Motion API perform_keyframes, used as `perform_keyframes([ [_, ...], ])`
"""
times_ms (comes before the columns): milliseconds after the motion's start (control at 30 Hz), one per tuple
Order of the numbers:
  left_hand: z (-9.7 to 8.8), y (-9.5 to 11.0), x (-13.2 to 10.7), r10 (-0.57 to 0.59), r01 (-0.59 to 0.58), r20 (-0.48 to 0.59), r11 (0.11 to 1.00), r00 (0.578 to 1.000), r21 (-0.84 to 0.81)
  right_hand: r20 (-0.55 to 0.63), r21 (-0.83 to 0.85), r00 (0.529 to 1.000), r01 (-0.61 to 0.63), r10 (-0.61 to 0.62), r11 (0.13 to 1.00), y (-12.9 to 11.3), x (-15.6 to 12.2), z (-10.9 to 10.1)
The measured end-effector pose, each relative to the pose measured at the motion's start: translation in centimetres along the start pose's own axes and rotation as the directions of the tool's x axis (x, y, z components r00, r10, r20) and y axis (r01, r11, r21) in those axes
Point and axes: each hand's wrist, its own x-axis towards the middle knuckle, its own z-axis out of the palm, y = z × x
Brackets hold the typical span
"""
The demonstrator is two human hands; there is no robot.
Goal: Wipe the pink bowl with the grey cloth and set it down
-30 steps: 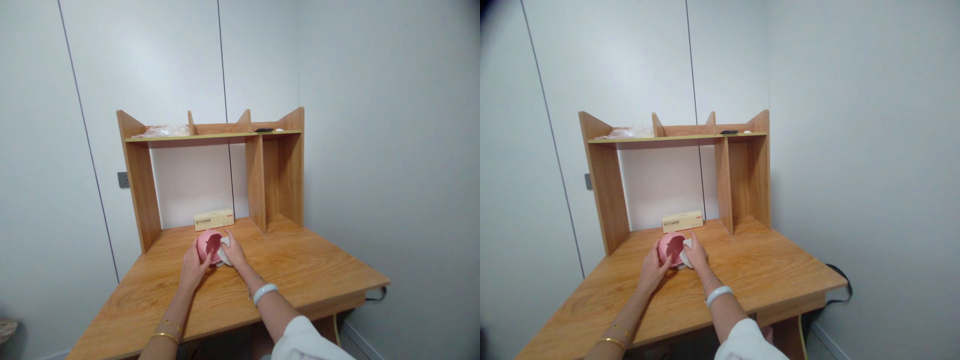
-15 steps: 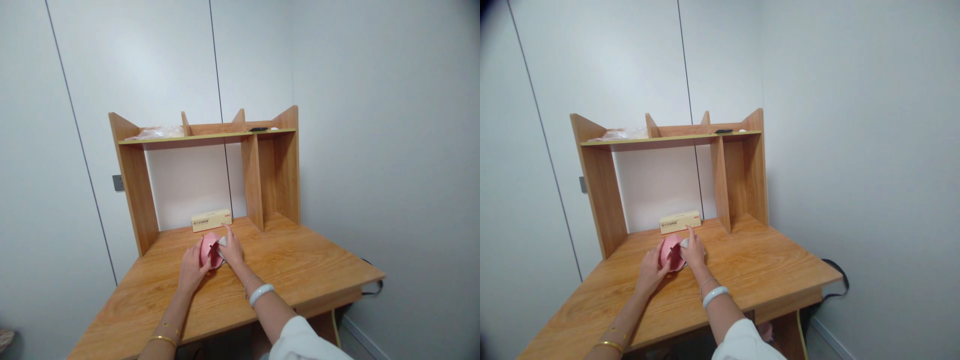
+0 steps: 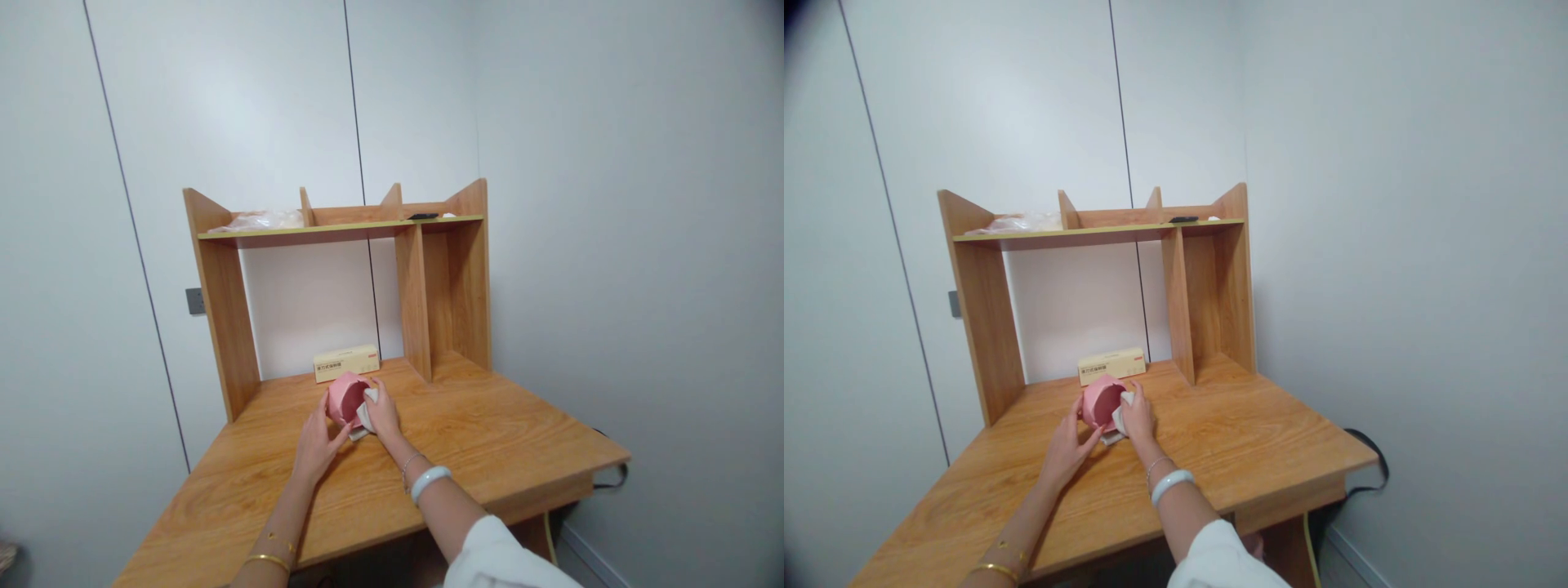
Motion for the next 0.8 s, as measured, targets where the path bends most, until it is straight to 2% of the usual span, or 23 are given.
perform_keyframes([
  [167,0.2,-0.3,-0.1,-0.102,0.103,0.032,0.994,0.994,-0.044,0.051,-0.034,0.999,0.004,-0.002,0.999,-0.6,-0.2,-0.1],
  [267,0.0,-0.4,0.0,-0.086,0.086,0.013,0.996,0.996,-0.017,0.025,-0.085,1.0,0.014,-0.012,0.996,-1.1,-0.3,-0.5],
  [433,-0.2,-0.1,0.0,-0.003,0.002,0.009,1.0,1.0,0.025,0.006,-0.106,0.99,0.138,-0.138,0.985,-1.7,-0.3,-1.1],
  [600,-0.2,0.0,0.1,0.066,-0.067,0.016,0.996,0.998,0.053,0.049,-0.164,0.998,0.038,-0.03,0.986,-1.8,-0.3,-1.3],
  [700,-0.3,0.0,0.1,0.066,-0.069,0.038,0.995,0.997,0.067,0.072,-0.195,0.997,-0.025,0.039,0.98,-1.7,-0.3,-1.3],
  [800,-0.4,0.1,0.1,0.061,-0.064,0.043,0.997,0.997,0.052,0.071,-0.201,0.996,-0.038,0.053,0.979,-1.6,-0.3,-1.1],
])
